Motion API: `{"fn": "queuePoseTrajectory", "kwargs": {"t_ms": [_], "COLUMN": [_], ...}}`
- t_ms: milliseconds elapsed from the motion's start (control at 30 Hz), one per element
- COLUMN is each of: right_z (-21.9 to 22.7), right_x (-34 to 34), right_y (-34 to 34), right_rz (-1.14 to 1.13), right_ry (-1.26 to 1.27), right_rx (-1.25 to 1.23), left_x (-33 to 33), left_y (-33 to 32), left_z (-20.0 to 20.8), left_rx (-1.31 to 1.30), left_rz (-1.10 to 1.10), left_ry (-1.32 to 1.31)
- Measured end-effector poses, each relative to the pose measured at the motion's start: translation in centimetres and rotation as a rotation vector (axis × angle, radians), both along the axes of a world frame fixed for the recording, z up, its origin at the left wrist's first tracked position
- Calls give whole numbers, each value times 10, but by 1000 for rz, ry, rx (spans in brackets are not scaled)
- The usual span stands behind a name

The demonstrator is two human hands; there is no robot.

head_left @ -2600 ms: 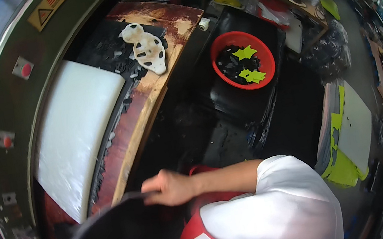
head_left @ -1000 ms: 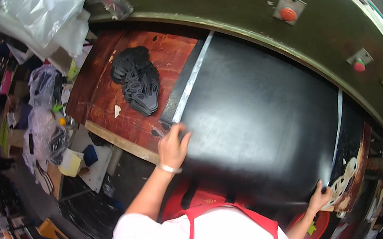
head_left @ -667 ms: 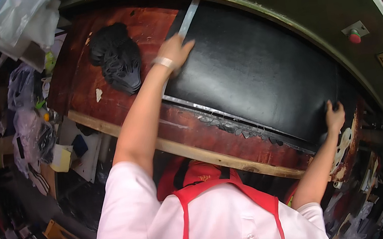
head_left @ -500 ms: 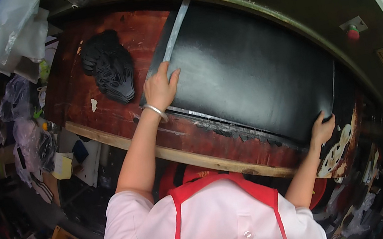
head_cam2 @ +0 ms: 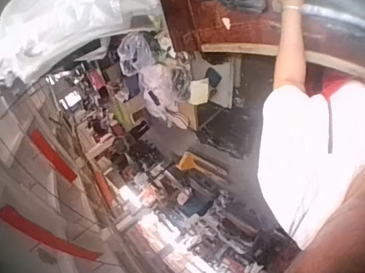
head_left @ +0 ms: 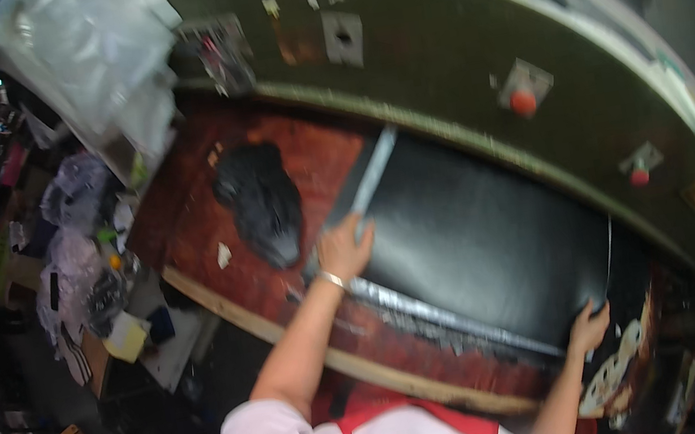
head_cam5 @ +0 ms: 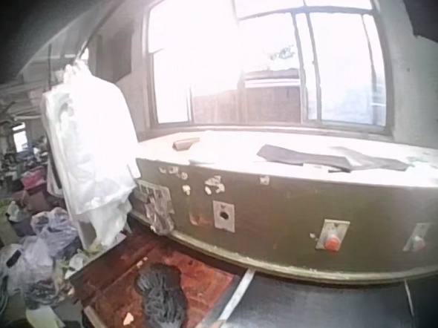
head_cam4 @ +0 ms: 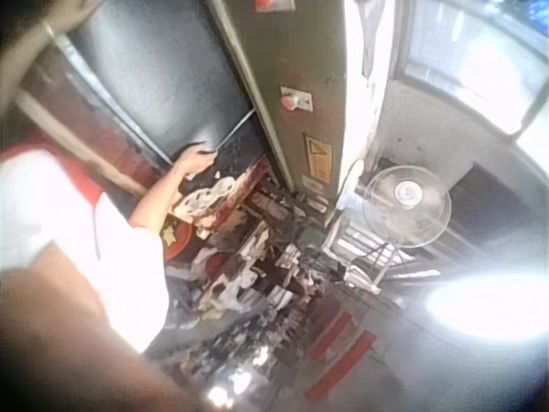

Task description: The person uses a press machine to cut shapes from black rubber sheets, then trims the cutouts with scissors. They repeatedly feed sheets into the press, remove the cut pieces, and refine their edges before stacking them.

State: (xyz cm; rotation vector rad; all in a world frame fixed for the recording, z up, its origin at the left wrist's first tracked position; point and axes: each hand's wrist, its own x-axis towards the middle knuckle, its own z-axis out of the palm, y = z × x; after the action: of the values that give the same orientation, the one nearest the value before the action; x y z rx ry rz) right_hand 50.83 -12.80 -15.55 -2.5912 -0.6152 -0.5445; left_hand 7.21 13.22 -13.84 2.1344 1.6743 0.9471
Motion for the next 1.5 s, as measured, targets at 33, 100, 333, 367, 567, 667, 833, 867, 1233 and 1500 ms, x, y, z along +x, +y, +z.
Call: {"fn": "queuePoseTrajectory", "kwargs": {"t_ms": [33,100,333,367,567,667,833,867,1233,1500], "right_z": [1,3,19,21,36,45,52,52,152,344], "right_x": [-1,-4,-34,-47,-137,-164,-163,-158,-47,69], "right_y": [2,4,6,6,15,10,-39,-52,-58,123], "right_rz": [-17,-41,17,32,181,206,122,60,312,810], "right_ry": [53,109,-17,-58,-43,-2,-48,-28,-78,-551], "right_rx": [12,30,80,18,254,330,319,351,474,433], "left_x": [0,1,-8,-14,29,82,160,168,178,76], "left_y": [1,0,18,33,137,178,240,250,257,98], "left_z": [-1,-2,35,53,220,284,327,329,348,342], "left_rx": [18,63,-215,-177,676,896,814,685,861,969], "left_rz": [-12,-38,-232,-364,-484,-564,-590,-596,-333,-451], "left_ry": [-31,-73,157,330,-135,-101,224,329,121,-4]}}
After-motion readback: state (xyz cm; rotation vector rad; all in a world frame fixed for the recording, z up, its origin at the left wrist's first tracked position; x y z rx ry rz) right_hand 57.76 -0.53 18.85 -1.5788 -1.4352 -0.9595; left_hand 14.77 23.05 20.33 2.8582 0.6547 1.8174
